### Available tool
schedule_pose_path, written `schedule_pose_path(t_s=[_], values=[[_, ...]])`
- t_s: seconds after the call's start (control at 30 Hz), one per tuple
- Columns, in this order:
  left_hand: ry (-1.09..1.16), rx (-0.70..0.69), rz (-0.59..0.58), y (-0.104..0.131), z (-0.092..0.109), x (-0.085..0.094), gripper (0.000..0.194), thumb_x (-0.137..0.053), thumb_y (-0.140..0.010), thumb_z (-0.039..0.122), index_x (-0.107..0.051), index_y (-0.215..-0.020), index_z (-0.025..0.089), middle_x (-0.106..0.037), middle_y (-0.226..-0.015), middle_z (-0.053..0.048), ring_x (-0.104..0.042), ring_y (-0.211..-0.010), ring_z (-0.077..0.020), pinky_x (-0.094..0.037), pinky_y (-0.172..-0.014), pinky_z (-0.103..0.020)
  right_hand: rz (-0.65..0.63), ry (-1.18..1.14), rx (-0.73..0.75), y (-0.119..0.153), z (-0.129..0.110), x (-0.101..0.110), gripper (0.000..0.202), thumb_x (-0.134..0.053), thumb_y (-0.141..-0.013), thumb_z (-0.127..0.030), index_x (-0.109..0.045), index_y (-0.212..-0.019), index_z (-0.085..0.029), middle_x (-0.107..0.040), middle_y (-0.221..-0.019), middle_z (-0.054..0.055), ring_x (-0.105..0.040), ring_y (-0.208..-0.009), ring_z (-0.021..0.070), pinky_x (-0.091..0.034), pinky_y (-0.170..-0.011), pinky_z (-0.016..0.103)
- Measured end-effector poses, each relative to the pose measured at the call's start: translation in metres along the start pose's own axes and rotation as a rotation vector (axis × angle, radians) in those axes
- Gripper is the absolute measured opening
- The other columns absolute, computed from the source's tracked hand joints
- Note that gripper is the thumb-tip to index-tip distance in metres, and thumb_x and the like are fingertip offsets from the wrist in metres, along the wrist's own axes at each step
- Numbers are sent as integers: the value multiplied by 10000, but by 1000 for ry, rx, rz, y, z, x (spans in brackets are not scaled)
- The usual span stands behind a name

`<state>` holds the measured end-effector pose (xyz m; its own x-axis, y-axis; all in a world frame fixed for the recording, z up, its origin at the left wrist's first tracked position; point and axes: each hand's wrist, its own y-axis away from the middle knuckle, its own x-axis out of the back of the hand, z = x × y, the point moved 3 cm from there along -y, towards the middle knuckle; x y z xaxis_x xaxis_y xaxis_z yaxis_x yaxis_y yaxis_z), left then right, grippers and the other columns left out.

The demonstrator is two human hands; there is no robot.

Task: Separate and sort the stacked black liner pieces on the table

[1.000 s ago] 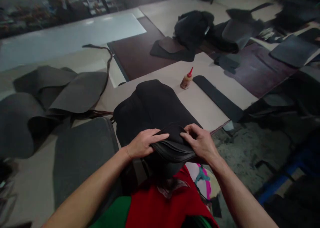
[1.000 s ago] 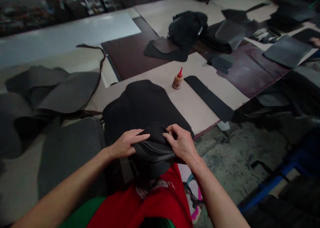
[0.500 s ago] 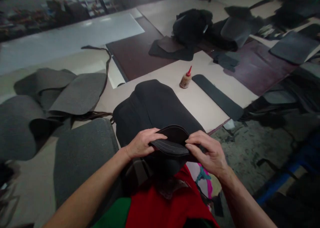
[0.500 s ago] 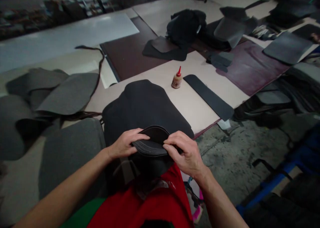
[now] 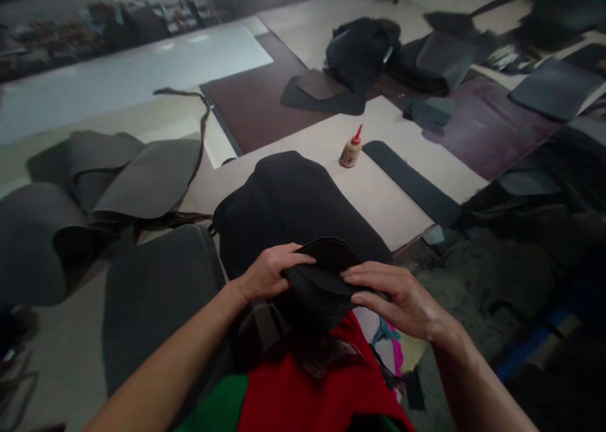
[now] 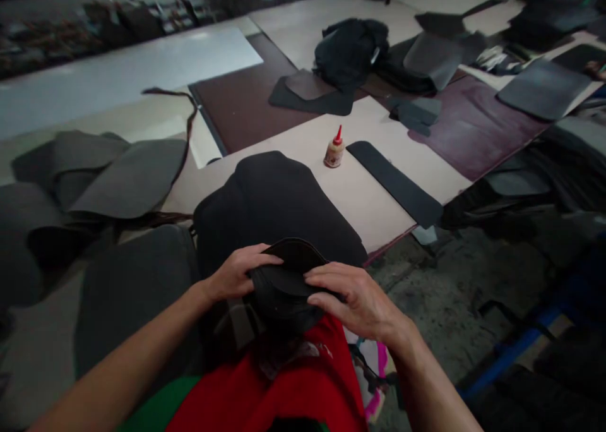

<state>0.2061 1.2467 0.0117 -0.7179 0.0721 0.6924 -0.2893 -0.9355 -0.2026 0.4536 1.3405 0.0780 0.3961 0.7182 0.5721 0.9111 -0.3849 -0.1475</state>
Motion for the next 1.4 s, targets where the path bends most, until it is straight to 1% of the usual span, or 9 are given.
schedule_pose_path(t_s=[0.23, 0.33, 0.5, 0.7, 0.9, 0.97, 1.1, 1.2, 1.4], values=[[7, -17, 0, 0, 0, 0, 431, -542, -859, 117, -634, -1263, 235, -660, -1249, -89, -638, -1134, -208, -523, -974, -336, -29, -112, -40, -4, 1, 1, 201, -585, -983, -250, -736, -1108, -212, -766, -1116, 74, -704, -1057, 197, -571, -926, 302], [-29, -17, 5, 0, 2, 1, 422, -541, -861, 131, -638, -1259, 234, -662, -1255, -87, -638, -1140, -215, -522, -984, -345, -26, -150, -125, -8, 4, 1, 218, -537, -1000, -267, -743, -1025, -200, -767, -1040, 67, -713, -948, 183, -560, -846, 277], [-37, -18, -9, 1, 2, 0, 428, -533, -864, 143, -626, -1269, 241, -677, -1228, -72, -647, -1124, -211, -525, -982, -330, 127, -25, -288, -12, 16, -4, 283, -542, -981, -310, -682, -766, -191, -682, -712, 1, -617, -634, 131, -458, -615, 236], [-153, -81, 37, 6, -3, -2, 646, -512, -845, 172, -418, -1484, 194, -632, -1335, -129, -625, -1192, -243, -526, -1026, -390, 293, 51, -478, -13, 36, -11, 240, -621, -910, -374, -686, -759, -200, -654, -647, -22, -592, -599, 134, -416, -587, 240], [-226, -139, 68, 7, -3, -3, 527, -522, -874, 136, -554, -1387, 255, -641, -1306, -106, -647, -1145, -225, -546, -971, -358, 319, 87, -498, -12, 38, -14, 239, -662, -889, -387, -615, -744, -202, -569, -601, -48, -535, -554, 116, -386, -548, 238], [-209, -131, 63, 6, -3, -3, 497, -531, -880, 137, -582, -1358, 265, -639, -1306, -97, -646, -1139, -217, -542, -972, -348, 363, 95, -455, -9, 32, -12, 171, -676, -893, -350, -619, -815, -210, -588, -664, -41, -548, -586, 117, -415, -570, 239], [-173, -117, 33, 5, -3, -2, 500, -546, -875, 151, -572, -1364, 251, -630, -1324, -102, -634, -1166, -225, -533, -989, -357, 474, 143, -173, -3, 8, -3, 69, -680, -907, -238, -668, -967, -205, -648, -927, 39, -628, -817, 149, -503, -730, 260], [-159, -125, 41, 4, -2, -1, 484, -553, -876, 163, -576, -1354, 242, -634, -1319, -108, -633, -1172, -231, -533, -988, -363, 358, 84, -46, -1, -4, -1, 109, -656, -925, -174, -706, -1016, -206, -682, -983, 59, -660, -914, 156, -531, -796, 259], [-130, -123, 50, 3, 1, -1, 483, -524, -870, 147, -580, -1341, 237, -649, -1303, -102, -642, -1165, -220, -538, -982, -349, 81, 20, 7, -1, -4, -5, 193, -639, -957, -217, -707, -1136, -197, -753, -1085, 73, -675, -1041, 182, -547, -907, 297]])
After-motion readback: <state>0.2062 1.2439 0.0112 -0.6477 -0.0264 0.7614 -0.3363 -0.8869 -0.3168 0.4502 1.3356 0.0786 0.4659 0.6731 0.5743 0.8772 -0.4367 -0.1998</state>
